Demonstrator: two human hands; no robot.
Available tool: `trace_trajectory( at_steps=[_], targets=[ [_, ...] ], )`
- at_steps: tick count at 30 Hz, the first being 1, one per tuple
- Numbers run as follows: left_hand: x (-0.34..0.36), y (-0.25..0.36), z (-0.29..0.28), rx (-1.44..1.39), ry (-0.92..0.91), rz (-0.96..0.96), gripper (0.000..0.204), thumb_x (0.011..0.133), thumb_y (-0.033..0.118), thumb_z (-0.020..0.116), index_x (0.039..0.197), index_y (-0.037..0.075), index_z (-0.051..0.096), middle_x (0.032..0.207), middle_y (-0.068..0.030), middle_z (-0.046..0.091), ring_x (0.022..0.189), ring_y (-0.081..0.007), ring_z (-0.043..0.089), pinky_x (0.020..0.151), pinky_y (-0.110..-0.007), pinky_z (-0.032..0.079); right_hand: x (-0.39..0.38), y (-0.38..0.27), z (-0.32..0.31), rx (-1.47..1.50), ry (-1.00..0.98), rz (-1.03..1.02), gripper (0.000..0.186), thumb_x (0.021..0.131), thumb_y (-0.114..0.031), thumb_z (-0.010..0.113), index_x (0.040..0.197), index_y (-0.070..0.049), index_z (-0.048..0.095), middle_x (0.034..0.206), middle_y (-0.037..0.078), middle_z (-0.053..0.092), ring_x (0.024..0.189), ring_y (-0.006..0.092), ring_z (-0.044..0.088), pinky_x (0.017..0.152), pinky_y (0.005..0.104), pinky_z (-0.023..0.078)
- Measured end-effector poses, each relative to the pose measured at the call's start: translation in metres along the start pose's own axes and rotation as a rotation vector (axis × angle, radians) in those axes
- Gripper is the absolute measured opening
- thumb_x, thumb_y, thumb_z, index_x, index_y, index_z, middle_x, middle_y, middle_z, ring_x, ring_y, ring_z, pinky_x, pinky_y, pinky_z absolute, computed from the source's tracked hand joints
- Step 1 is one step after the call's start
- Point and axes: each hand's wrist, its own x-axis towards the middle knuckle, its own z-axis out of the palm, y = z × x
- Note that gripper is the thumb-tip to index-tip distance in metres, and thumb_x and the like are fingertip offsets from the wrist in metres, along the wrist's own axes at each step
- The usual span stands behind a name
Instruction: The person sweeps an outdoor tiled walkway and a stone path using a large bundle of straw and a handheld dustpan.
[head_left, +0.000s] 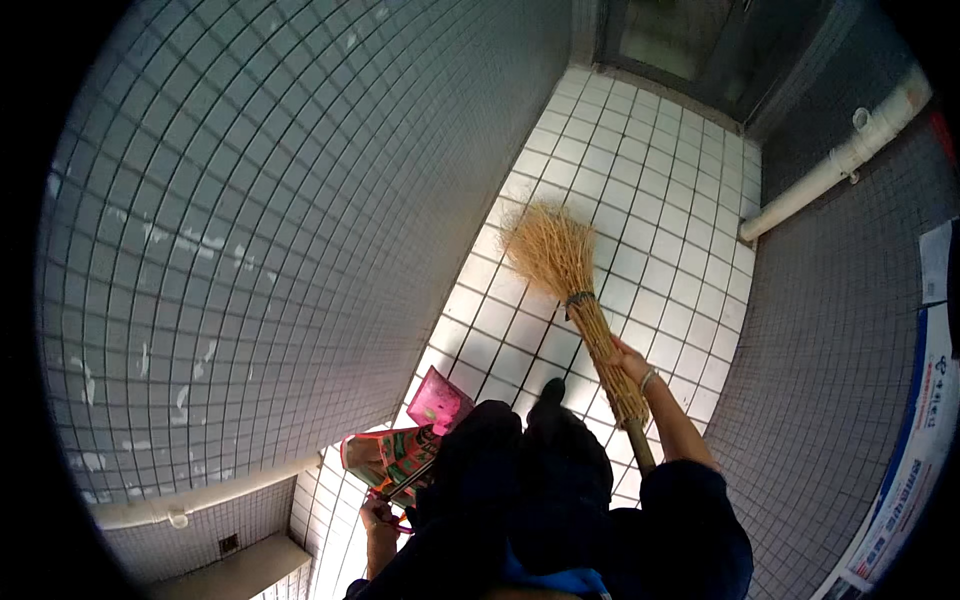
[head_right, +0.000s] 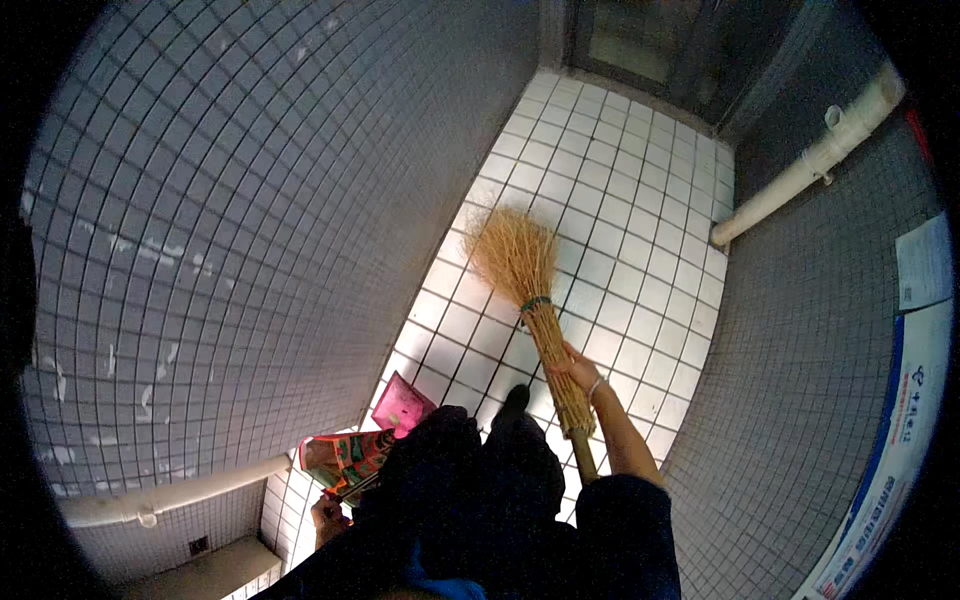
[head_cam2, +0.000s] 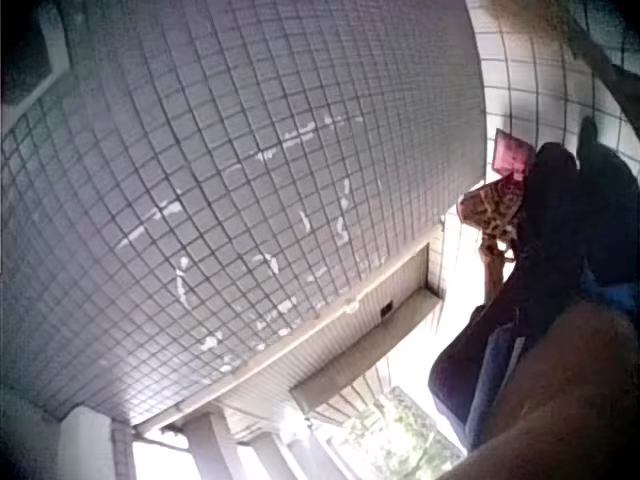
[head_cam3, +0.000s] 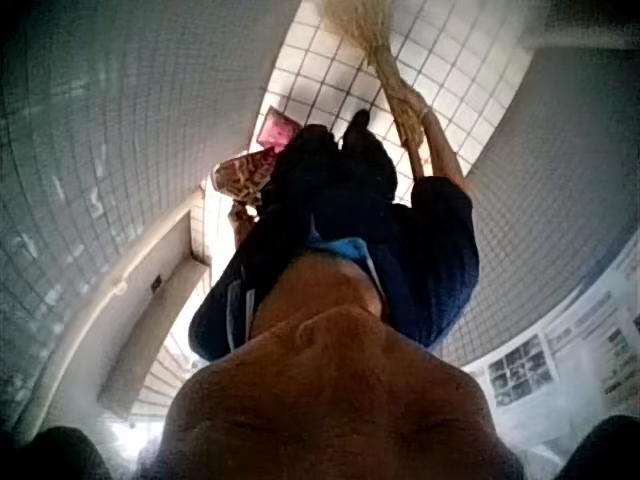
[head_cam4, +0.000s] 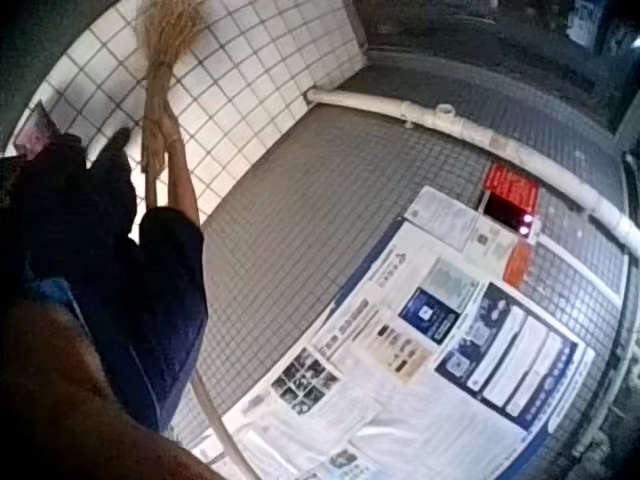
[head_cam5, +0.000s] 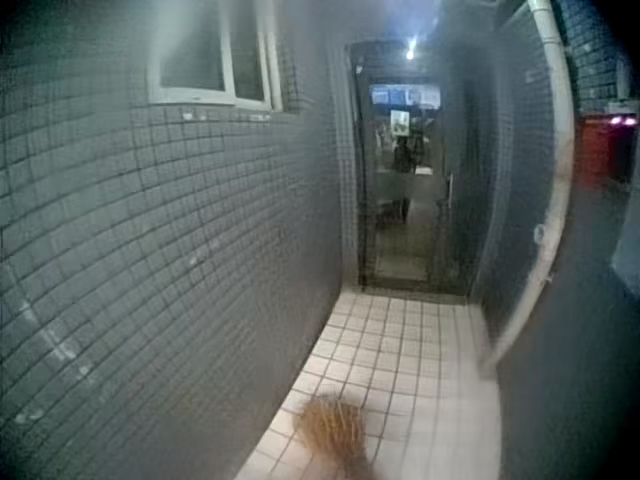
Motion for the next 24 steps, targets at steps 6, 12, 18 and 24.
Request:
trace_trajectory(
  at_steps=[6,12,18,24],
  targets=[
    [0.029,0.020,0.134,-0.102,-0.008,-0.158,0.008,0.060,0.015,0.049,0.063,0.010,0.044,0.041,0.0036,0.031,0.029,-0.0103,0.027,0.027,-0.024,0.023,-0.021,-0.070,0.005,-0.295,0.107,0.009,0.075,0.068,-0.013,0.068,0.134,-0.017,0.032,0.116,0.008,0.052,0.099,0.0189,0.052,0.082,0.0293,0.043],
    [0.076,0.044,0.261,-0.040,-0.110,-0.130,0.006,0.063,0.013,0.050,0.062,0.009,0.045,0.042,0.0014,0.032,0.029,-0.0117,0.026,0.028,-0.023,0.022,0.090,-0.078,-0.041,-0.293,0.063,0.012,0.073,0.066,-0.023,0.072,0.130,-0.012,0.039,0.110,0.008,0.056,0.095,0.0179,0.053,0.084,0.0296,0.042],
    [0.176,0.051,0.332,-0.002,-0.204,0.102,0.010,0.064,0.011,0.052,0.059,0.007,0.045,0.045,-0.0066,0.040,0.033,-0.0187,0.033,0.031,-0.029,0.027,0.134,-0.134,-0.142,-0.024,0.311,0.115,0.068,0.070,-0.016,0.069,0.130,-0.010,0.037,0.110,0.011,0.056,0.092,0.0193,0.056,0.079,0.0276,0.045],
    [0.236,0.069,0.377,-0.224,-0.532,-0.112,0.022,0.072,0.013,0.049,0.091,0.004,0.054,0.078,-0.0133,0.055,0.060,-0.0200,0.053,0.046,-0.032,0.041,0.108,-0.254,-0.077,0.361,0.285,-0.088,0.071,0.073,-0.004,0.060,0.135,-0.009,0.026,0.110,0.010,0.055,0.089,0.0194,0.058,0.072,0.0289,0.049]
  ],
)
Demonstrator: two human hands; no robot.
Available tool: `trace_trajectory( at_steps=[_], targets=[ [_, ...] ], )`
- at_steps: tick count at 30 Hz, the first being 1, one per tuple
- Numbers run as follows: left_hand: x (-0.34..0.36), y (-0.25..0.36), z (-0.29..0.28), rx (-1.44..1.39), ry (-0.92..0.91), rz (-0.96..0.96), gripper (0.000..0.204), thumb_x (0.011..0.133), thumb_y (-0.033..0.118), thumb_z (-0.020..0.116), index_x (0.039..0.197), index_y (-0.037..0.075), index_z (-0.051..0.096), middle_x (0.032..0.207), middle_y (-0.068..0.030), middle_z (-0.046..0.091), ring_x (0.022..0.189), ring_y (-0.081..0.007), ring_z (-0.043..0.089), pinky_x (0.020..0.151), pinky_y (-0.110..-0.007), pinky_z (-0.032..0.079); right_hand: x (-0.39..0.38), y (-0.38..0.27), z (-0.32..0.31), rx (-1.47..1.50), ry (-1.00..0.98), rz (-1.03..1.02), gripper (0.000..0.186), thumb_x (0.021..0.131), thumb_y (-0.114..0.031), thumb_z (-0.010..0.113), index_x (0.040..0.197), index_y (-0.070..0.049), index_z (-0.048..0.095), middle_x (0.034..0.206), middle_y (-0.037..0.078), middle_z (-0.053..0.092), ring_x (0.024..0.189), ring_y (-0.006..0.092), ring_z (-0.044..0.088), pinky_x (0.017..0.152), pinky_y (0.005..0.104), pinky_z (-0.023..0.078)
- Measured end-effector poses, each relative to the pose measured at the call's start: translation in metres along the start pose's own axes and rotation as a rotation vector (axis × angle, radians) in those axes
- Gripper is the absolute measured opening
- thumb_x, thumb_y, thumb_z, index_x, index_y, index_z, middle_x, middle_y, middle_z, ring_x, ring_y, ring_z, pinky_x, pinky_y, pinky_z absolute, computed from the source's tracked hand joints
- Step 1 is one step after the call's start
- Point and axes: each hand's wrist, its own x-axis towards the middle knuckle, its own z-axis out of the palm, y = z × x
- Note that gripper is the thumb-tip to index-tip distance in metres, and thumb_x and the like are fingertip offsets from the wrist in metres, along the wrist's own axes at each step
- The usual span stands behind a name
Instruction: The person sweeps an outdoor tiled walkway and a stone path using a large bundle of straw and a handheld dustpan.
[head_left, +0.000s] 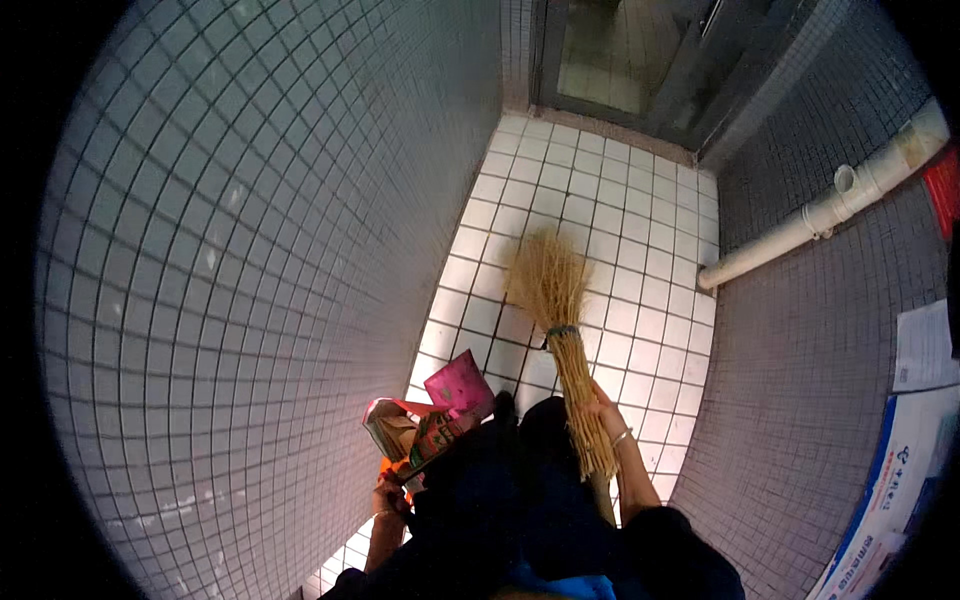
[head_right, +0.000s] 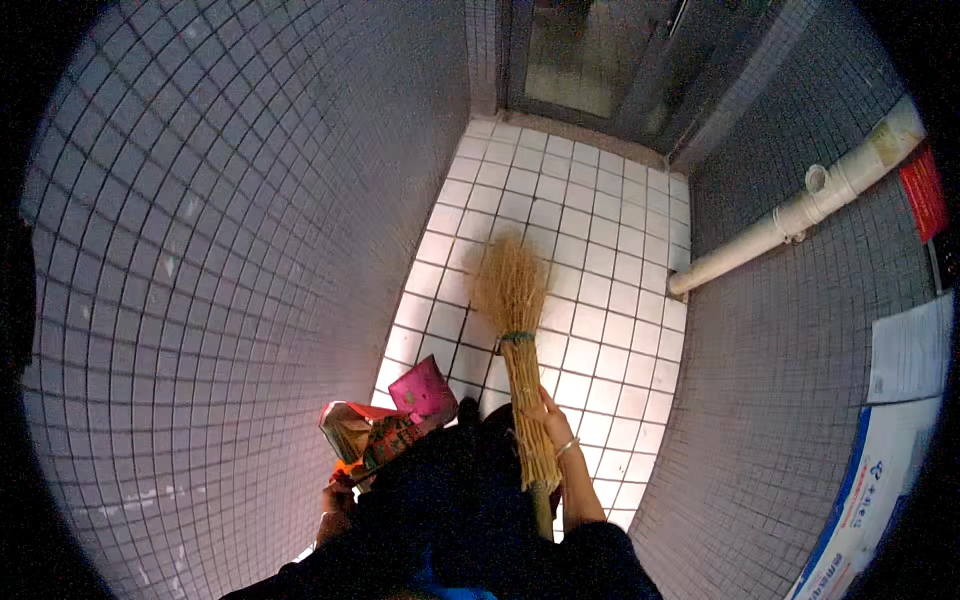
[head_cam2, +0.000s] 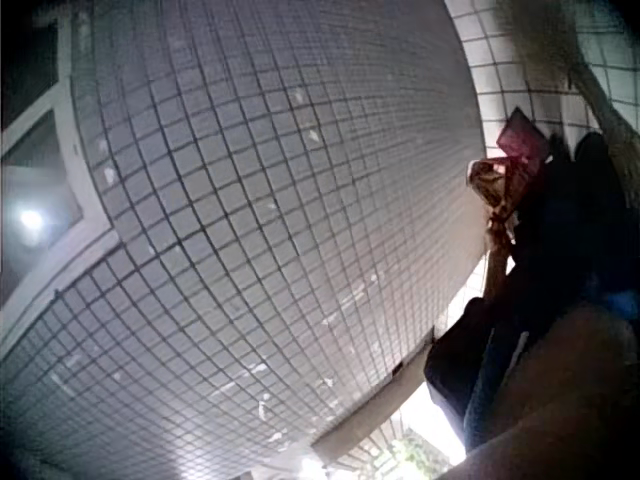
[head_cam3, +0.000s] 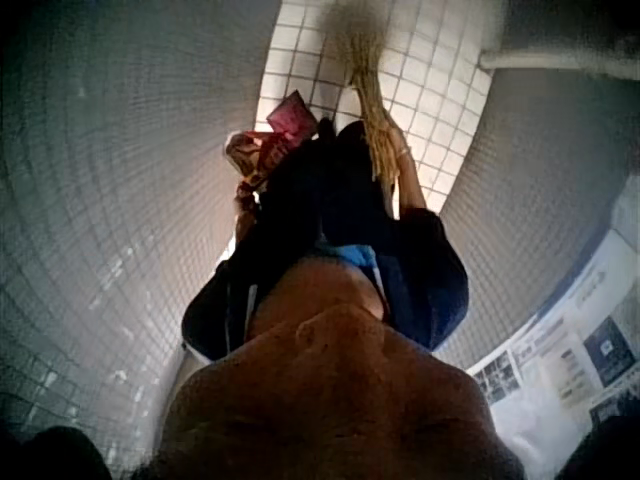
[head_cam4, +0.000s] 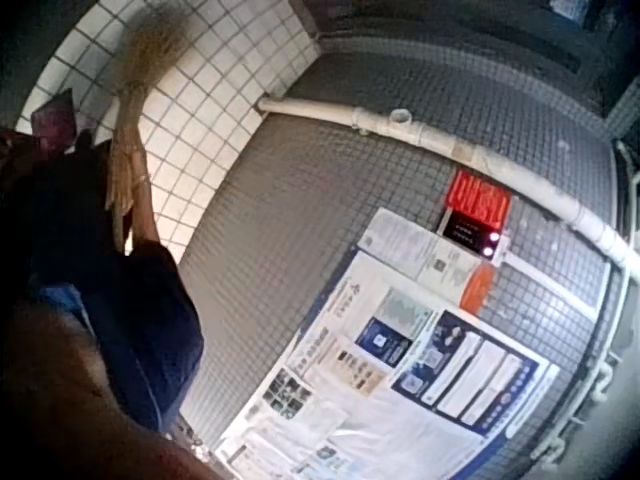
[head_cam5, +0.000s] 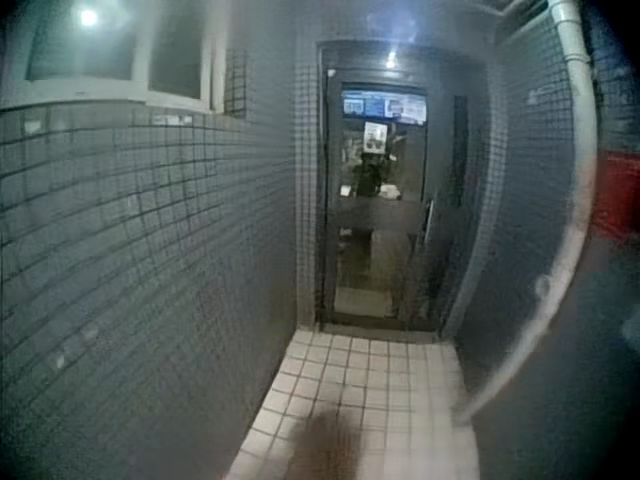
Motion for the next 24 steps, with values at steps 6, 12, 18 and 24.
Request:
trace_trajectory(
  at_steps=[6,12,18,24],
  targets=[
    [0.017,0.007,0.185,0.274,-0.125,-0.022,0.038,0.075,0.010,0.051,0.111,-0.001,0.050,0.105,-0.0179,0.055,0.091,-0.0203,0.056,0.066,-0.036,0.049,0.092,-0.050,0.033,-0.052,-0.121,0.011,0.073,0.073,-0.008,0.062,0.135,-0.008,0.025,0.122,0.010,0.047,0.106,0.0192,0.048,0.086,0.0273,0.040],
    [0.023,0.052,0.226,0.869,0.168,0.249,0.007,0.054,0.004,0.054,0.060,0.004,0.050,0.060,-0.0069,0.052,0.046,-0.0193,0.046,0.041,-0.027,0.037,0.211,-0.040,-0.026,0.066,-0.267,0.070,0.058,0.076,-0.010,0.056,0.129,-0.007,0.034,0.105,0.012,0.054,0.081,0.0222,0.056,0.068,0.0346,0.048],
    [0.030,0.056,0.348,0.461,0.446,-0.096,0.015,0.053,0.006,0.052,0.049,0.010,0.039,0.047,-0.0022,0.039,0.031,-0.0142,0.029,0.030,-0.025,0.022,0.124,-0.117,-0.052,0.209,0.025,0.014,0.068,0.074,-0.006,0.056,0.135,-0.005,0.025,0.114,0.015,0.052,0.093,0.0217,0.055,0.074,0.0301,0.047],
    [0.052,0.063,0.421,0.503,0.323,-0.025,0.016,0.060,0.007,0.052,0.051,0.009,0.039,0.045,-0.0028,0.040,0.029,-0.0128,0.029,0.027,-0.025,0.023,0.101,-0.159,-0.046,0.201,0.075,-0.069,0.070,0.073,-0.002,0.056,0.136,-0.009,0.025,0.117,0.013,0.050,0.100,0.0219,0.053,0.083,0.0295,0.044]
  ],
)
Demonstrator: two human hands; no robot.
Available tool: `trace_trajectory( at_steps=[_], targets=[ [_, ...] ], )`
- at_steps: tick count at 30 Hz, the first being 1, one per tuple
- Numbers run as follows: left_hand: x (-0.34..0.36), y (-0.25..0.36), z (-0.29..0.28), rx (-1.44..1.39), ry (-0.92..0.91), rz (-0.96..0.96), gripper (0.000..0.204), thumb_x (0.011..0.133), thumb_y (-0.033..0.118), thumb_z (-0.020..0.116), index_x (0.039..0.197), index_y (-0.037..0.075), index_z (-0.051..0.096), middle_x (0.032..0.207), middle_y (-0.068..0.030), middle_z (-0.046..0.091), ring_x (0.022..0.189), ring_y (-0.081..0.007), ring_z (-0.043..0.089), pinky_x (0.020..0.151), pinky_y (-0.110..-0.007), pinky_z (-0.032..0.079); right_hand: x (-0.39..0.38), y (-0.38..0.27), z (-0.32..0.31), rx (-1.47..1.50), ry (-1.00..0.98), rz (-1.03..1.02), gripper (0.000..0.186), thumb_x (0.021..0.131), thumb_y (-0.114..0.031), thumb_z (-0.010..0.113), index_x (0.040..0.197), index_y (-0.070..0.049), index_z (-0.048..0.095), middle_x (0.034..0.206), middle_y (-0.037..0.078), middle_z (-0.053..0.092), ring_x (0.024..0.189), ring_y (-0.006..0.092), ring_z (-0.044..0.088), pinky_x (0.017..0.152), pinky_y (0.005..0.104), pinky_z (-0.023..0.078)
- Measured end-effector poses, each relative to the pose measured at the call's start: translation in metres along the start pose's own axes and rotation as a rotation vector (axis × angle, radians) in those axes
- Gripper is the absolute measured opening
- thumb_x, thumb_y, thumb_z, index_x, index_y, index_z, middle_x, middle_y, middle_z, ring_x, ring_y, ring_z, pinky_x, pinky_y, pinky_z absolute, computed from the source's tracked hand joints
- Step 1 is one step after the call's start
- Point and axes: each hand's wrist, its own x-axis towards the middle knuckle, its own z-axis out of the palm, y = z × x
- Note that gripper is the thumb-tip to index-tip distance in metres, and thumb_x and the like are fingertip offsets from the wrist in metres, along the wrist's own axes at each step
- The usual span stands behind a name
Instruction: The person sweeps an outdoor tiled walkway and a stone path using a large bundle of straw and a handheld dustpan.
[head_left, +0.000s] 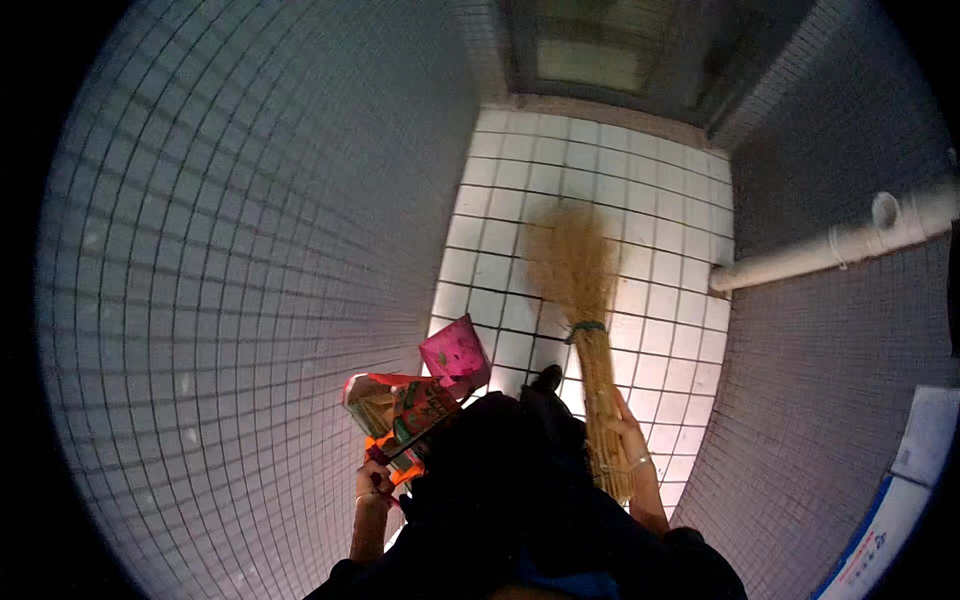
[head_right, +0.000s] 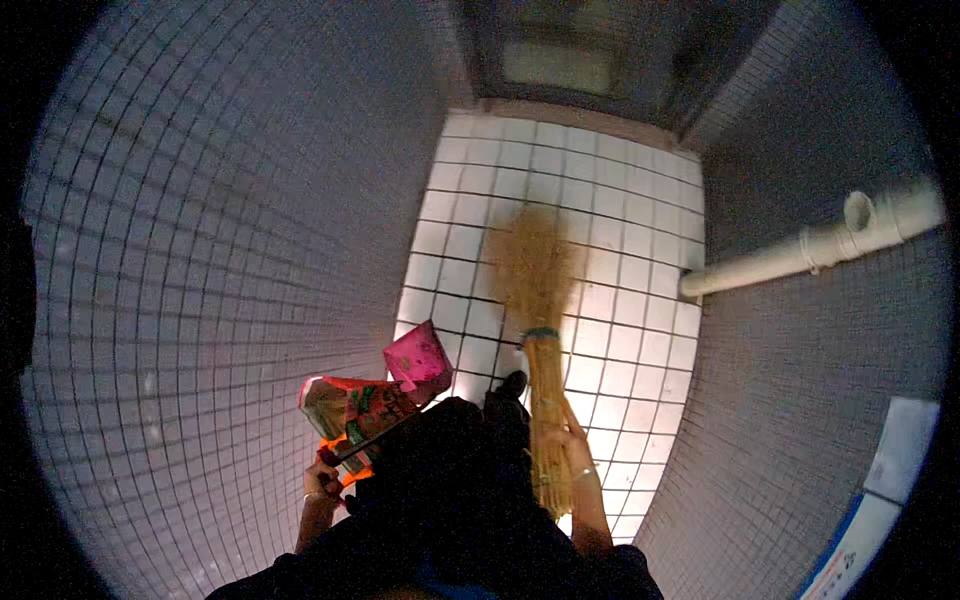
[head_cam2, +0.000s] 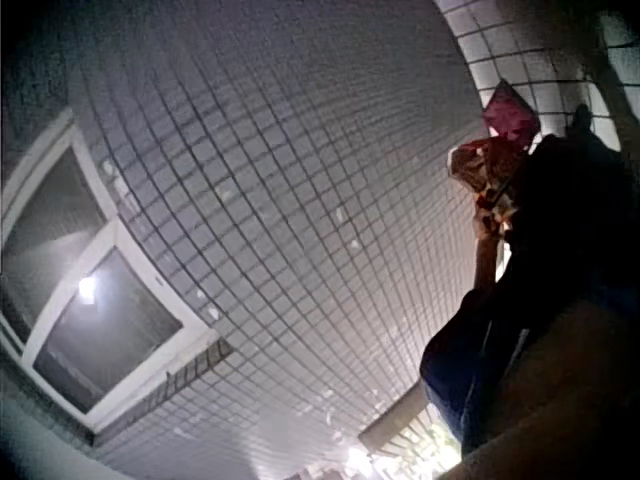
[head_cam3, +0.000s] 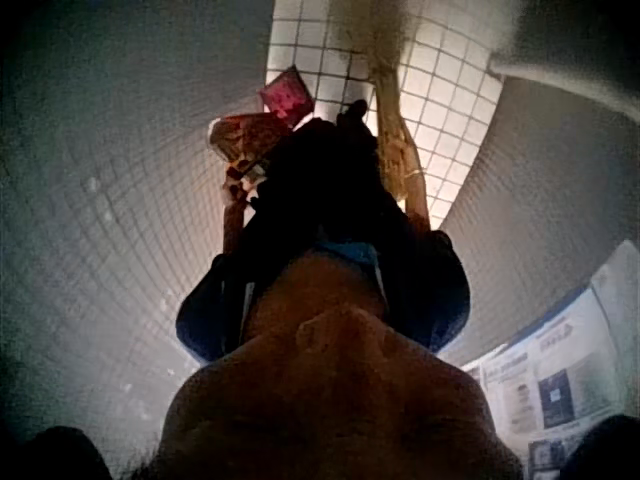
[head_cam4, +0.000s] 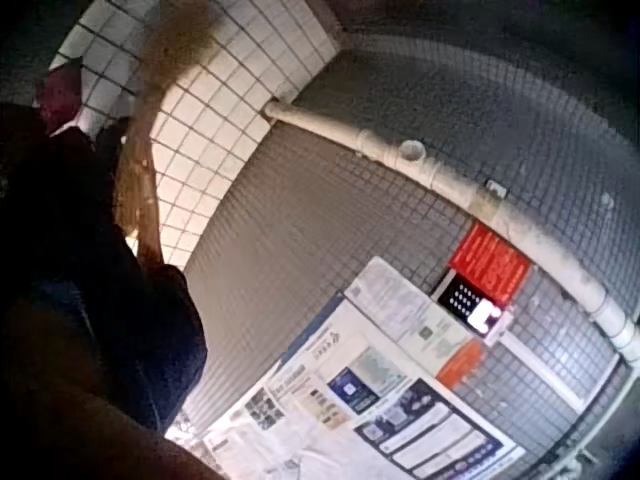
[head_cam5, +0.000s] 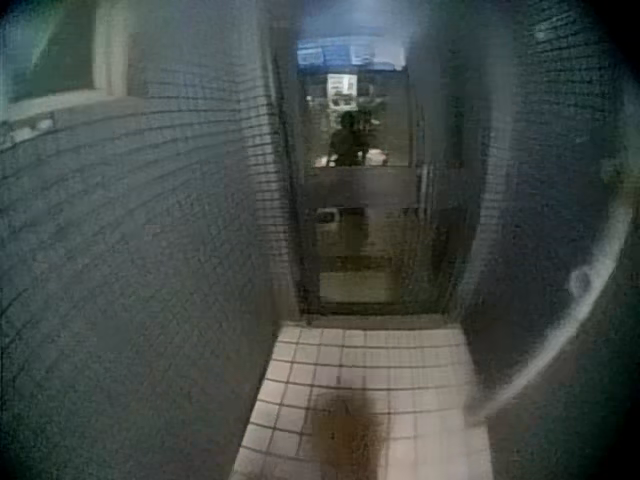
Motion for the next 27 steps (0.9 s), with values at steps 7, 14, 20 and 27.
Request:
trace_trajectory(
  at_steps=[7,14,20,27],
  targets=[
    [0.042,0.057,0.084,0.128,-0.063,0.007,0.017,0.064,0.005,0.051,0.052,0.010,0.040,0.043,-0.0030,0.040,0.027,-0.0133,0.032,0.026,-0.027,0.024,0.140,-0.027,0.063,-0.456,0.068,-0.076,0.072,0.068,-0.009,0.063,0.133,-0.007,0.030,0.111,0.013,0.055,0.093,0.0202,0.055,0.078,0.0277,0.045],
    [0.109,0.110,0.134,0.126,-0.098,-0.170,0.039,0.066,0.002,0.049,0.104,0.006,0.046,0.045,-0.0045,0.040,0.028,-0.0162,0.029,0.027,-0.028,0.023,0.182,-0.008,0.026,0.262,-0.057,-0.058,0.066,0.074,-0.011,0.058,0.133,-0.007,0.029,0.109,0.013,0.054,0.083,0.0213,0.058,0.068,0.0305,0.049],
    [0.130,0.154,0.193,0.242,-0.246,-0.174,0.025,0.065,0.001,0.049,0.089,0.007,0.047,0.045,-0.0042,0.039,0.029,-0.0159,0.030,0.028,-0.029,0.024,0.102,-0.037,0.026,0.372,0.266,-0.226,0.066,0.074,-0.010,0.056,0.134,-0.007,0.027,0.115,0.012,0.050,0.087,0.0210,0.056,0.072,0.0301,0.048],
    [0.146,0.182,0.276,0.324,-0.312,-0.169,0.011,0.064,0.001,0.050,0.072,0.008,0.049,0.045,-0.0039,0.039,0.029,-0.0156,0.030,0.028,-0.029,0.024,0.084,-0.098,0.062,0.419,0.398,-0.352,0.067,0.075,-0.006,0.054,0.135,-0.007,0.025,0.119,0.010,0.048,0.095,0.0197,0.053,0.077,0.0292,0.046]
  ],
)
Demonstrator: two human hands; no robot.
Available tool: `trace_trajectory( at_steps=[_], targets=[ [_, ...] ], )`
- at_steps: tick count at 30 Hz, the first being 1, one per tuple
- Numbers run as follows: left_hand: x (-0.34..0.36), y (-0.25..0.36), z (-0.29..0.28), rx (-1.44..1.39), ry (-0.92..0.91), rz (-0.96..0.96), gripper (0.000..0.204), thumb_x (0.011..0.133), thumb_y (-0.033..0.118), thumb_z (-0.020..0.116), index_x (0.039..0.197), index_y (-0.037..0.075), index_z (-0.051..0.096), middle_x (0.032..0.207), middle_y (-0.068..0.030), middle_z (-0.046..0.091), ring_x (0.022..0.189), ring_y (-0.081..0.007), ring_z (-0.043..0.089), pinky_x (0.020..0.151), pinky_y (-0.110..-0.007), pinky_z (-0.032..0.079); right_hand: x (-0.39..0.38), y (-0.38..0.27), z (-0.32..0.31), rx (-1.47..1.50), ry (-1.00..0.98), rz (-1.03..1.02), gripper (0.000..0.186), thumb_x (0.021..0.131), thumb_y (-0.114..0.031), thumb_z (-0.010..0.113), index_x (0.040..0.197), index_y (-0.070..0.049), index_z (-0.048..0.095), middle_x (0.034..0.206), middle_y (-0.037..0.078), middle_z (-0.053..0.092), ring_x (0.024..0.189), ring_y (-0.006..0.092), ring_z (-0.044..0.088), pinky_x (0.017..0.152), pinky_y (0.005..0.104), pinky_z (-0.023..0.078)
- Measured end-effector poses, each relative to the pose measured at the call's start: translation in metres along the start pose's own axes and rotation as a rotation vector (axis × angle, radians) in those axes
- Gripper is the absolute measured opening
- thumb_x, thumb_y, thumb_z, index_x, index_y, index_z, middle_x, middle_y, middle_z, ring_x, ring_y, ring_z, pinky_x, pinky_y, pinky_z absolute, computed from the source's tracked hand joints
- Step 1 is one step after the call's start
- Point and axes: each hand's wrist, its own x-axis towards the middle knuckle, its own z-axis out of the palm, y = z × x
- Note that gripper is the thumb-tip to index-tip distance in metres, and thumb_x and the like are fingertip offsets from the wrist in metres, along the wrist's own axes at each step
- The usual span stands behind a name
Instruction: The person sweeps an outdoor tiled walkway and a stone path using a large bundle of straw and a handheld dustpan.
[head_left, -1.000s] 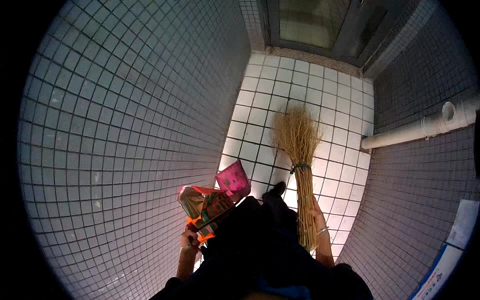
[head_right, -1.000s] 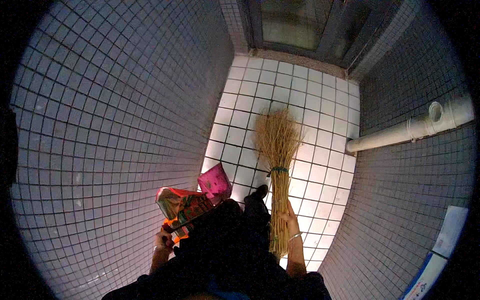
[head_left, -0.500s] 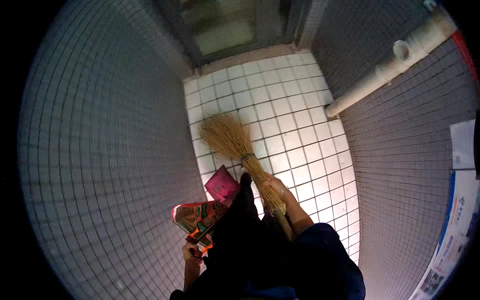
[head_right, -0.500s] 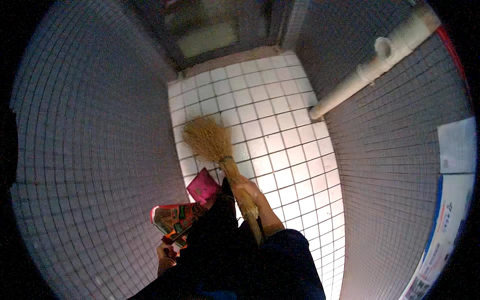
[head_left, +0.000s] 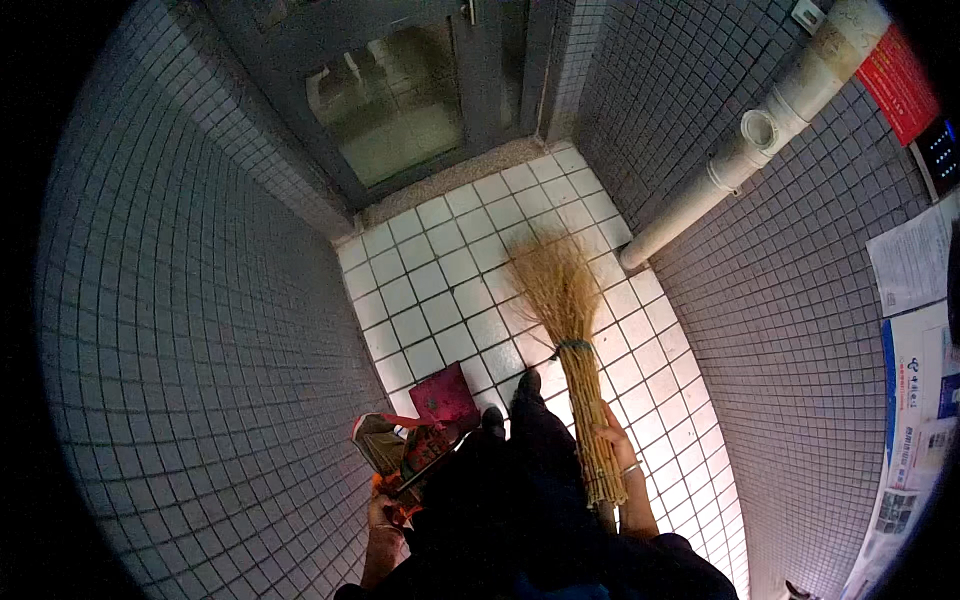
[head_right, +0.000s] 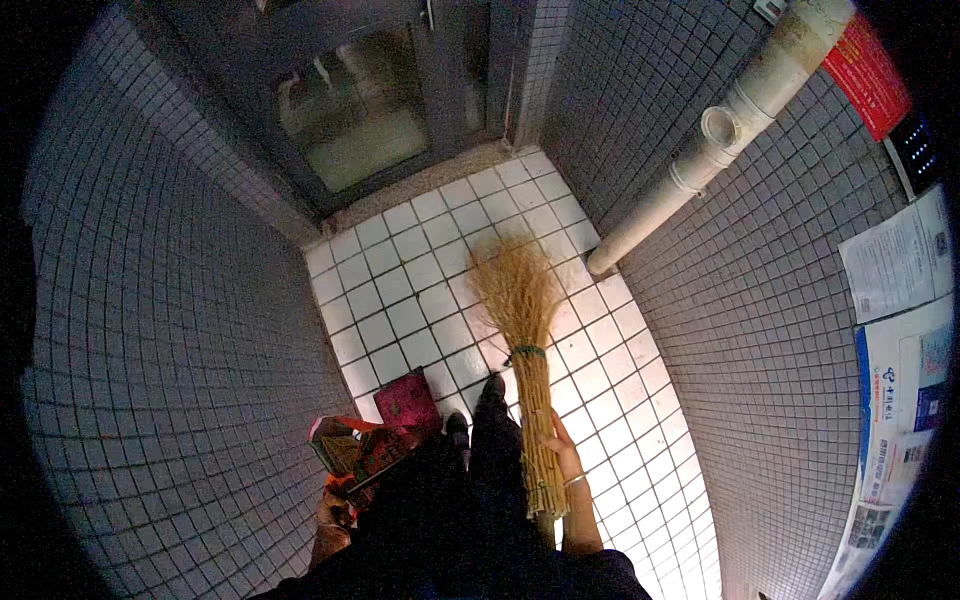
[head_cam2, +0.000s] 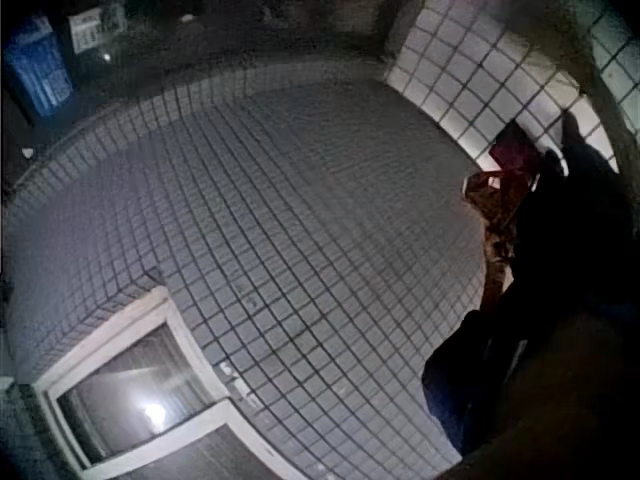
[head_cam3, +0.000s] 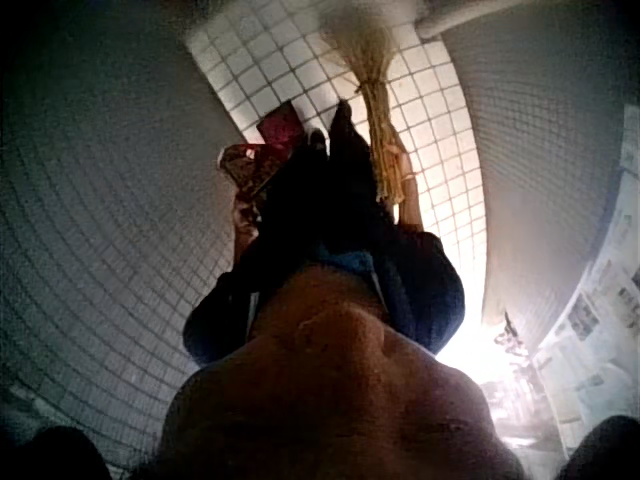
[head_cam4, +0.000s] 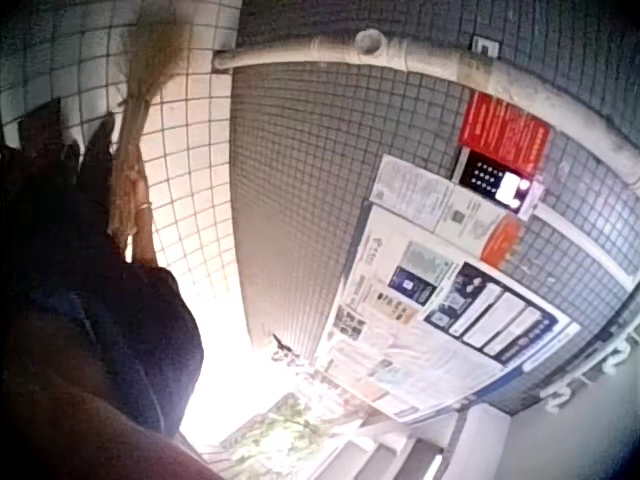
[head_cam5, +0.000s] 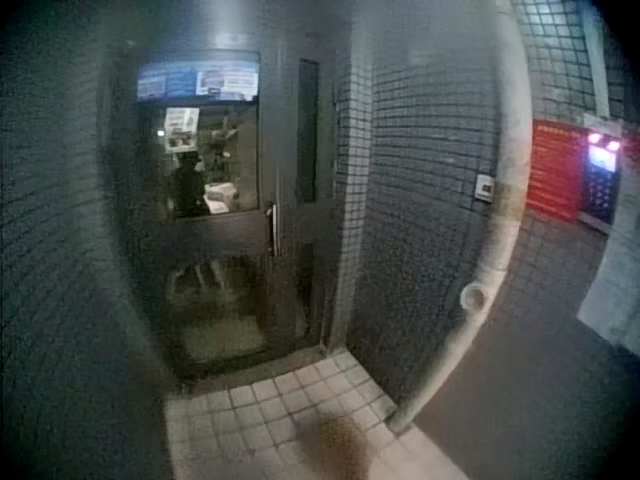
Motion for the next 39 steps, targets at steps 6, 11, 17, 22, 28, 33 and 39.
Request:
trace_trajectory(
  at_steps=[6,11,17,22,28,33,39],
  targets=[
    [0.023,0.042,0.071,0.175,-0.089,0.291,0.017,0.063,0.000,0.050,0.053,0.011,0.042,0.045,-0.0033,0.038,0.029,-0.0149,0.030,0.029,-0.029,0.025,0.107,-0.037,0.048,0.028,-0.282,-0.110,0.065,0.076,-0.008,0.051,0.135,-0.009,0.023,0.096,0.014,0.057,0.067,0.0225,0.059,0.054,0.0315,0.051],
    [0.019,0.074,0.139,0.130,0.056,0.066,0.021,0.063,0.000,0.050,0.049,0.010,0.038,0.044,-0.0033,0.038,0.031,-0.0150,0.031,0.032,-0.027,0.024,0.187,-0.086,0.064,0.059,-0.277,-0.106,0.061,0.076,-0.010,0.051,0.132,-0.007,0.027,0.092,0.014,0.057,0.063,0.0229,0.058,0.052,0.0331,0.051],
    [0.055,0.100,0.160,0.145,0.022,0.114,0.018,0.063,0.007,0.051,0.048,0.008,0.040,0.043,-0.0031,0.036,0.031,-0.0162,0.030,0.032,-0.028,0.023,0.233,-0.144,0.080,0.170,-0.372,-0.036,0.056,0.076,-0.011,0.049,0.129,-0.011,0.031,0.093,0.014,0.055,0.067,0.0247,0.057,0.052,0.0356,0.050],
    [0.065,0.153,0.262,0.190,-0.057,0.049,0.018,0.064,0.006,0.050,0.051,0.010,0.038,0.044,-0.0022,0.033,0.032,-0.0156,0.028,0.031,-0.026,0.025,0.290,-0.166,0.075,0.307,-0.249,-0.124,0.050,0.077,-0.015,0.048,0.126,-0.012,0.035,0.092,0.014,0.055,0.069,0.0248,0.056,0.052,0.0365,0.050],
    [0.077,0.216,0.358,0.381,-0.254,0.002,0.018,0.064,0.008,0.050,0.051,0.012,0.038,0.043,-0.0024,0.032,0.034,-0.0155,0.029,0.031,-0.026,0.025,0.300,-0.216,0.120,0.473,-0.184,-0.095,0.043,0.078,-0.020,0.051,0.119,-0.013,0.041,0.087,0.012,0.055,0.065,0.0237,0.056,0.050,0.0342,0.048],
    [0.148,0.245,0.428,0.556,-0.313,-0.062,0.019,0.065,0.008,0.050,0.051,0.012,0.038,0.043,-0.0024,0.033,0.034,-0.0154,0.029,0.031,-0.026,0.026,0.403,-0.194,0.131,0.626,-0.025,0.085,0.043,0.078,-0.023,0.051,0.118,-0.010,0.041,0.089,0.013,0.055,0.071,0.0263,0.056,0.058,0.0371,0.049],
    [0.177,0.262,0.505,0.794,-0.384,-0.070,0.019,0.065,0.009,0.050,0.051,0.012,0.038,0.043,-0.0024,0.033,0.034,-0.0153,0.029,0.031,-0.026,0.026,0.471,-0.134,0.106,0.466,0.038,-0.194,0.052,0.083,-0.012,0.049,0.131,-0.010,0.030,0.104,0.012,0.053,0.083,0.0236,0.055,0.069,0.0370,0.049]
  ],
)
